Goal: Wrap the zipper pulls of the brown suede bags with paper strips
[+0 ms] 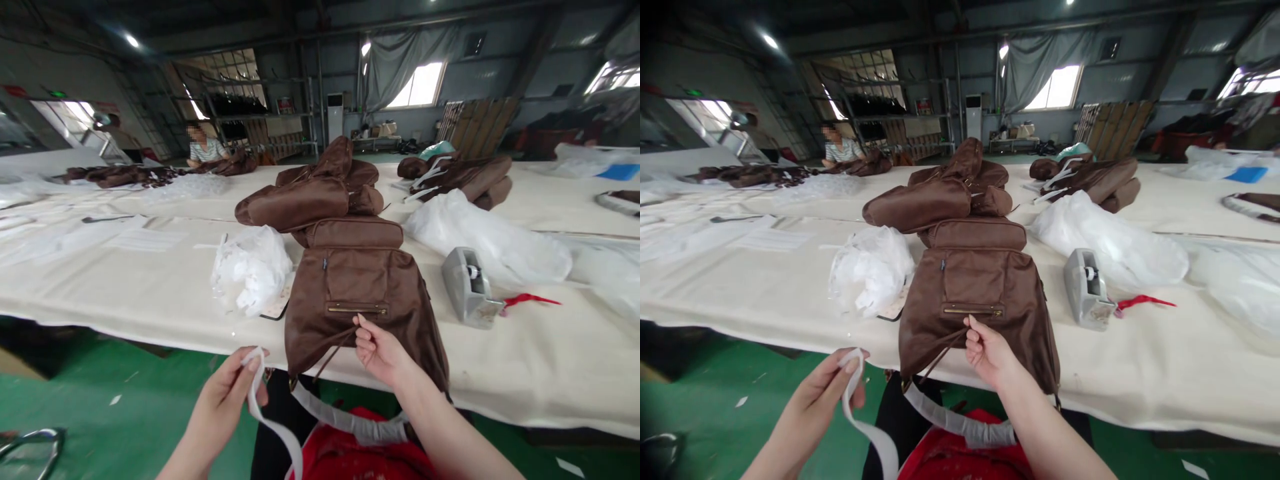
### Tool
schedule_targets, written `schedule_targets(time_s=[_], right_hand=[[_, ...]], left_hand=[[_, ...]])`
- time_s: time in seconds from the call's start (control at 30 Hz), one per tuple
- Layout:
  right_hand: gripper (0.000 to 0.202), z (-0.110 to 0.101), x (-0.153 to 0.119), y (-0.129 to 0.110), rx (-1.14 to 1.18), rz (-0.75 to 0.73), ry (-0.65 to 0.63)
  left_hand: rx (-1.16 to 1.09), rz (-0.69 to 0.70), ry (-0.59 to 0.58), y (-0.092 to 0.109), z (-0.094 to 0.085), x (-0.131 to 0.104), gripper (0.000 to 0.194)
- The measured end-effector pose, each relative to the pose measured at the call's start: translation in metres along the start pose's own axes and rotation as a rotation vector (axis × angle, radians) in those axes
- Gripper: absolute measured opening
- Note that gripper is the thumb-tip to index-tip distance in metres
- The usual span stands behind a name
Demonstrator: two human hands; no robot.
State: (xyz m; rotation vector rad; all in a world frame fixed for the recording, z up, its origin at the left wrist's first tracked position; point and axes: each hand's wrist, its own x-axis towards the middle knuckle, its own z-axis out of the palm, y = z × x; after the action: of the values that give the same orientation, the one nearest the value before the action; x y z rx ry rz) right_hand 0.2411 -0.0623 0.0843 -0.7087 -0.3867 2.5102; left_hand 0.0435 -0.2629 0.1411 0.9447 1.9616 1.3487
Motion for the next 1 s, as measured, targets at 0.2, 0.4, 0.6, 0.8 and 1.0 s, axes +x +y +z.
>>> schedule_targets(time_s=[0.2, 0.4, 0.6, 0.8, 1.0], right_hand=[[0.032, -0.015, -0.026, 0.013, -0.472, -0.173, -0.057], [0.021, -0.022, -0.044, 0.016, -0.686, -0.224, -0.071], [0.022, -0.012, -0.049, 0.020, -0.500, -0.336, 0.015], [0.023, -0.007, -0.049, 0.023, -0.487, -0.418, 0.073], [0.018, -0.014, -0.049, 0.021, -0.484, -0.474, 0.045]], left_hand=[[-0.046, -0.039, -0.099, -0.009, 0.013, 0.018, 0.038], [0.020, -0.008, -0.284, -0.021, 0.027, 0.020, 0.032], [0.140, 0.050, -0.479, -0.019, 0.034, 0.010, 0.028], [0.235, 0.150, -0.599, -0.014, 0.034, 0.006, 0.030], [0.134, 0.088, -0.619, -0.018, 0.033, 0.006, 0.035]])
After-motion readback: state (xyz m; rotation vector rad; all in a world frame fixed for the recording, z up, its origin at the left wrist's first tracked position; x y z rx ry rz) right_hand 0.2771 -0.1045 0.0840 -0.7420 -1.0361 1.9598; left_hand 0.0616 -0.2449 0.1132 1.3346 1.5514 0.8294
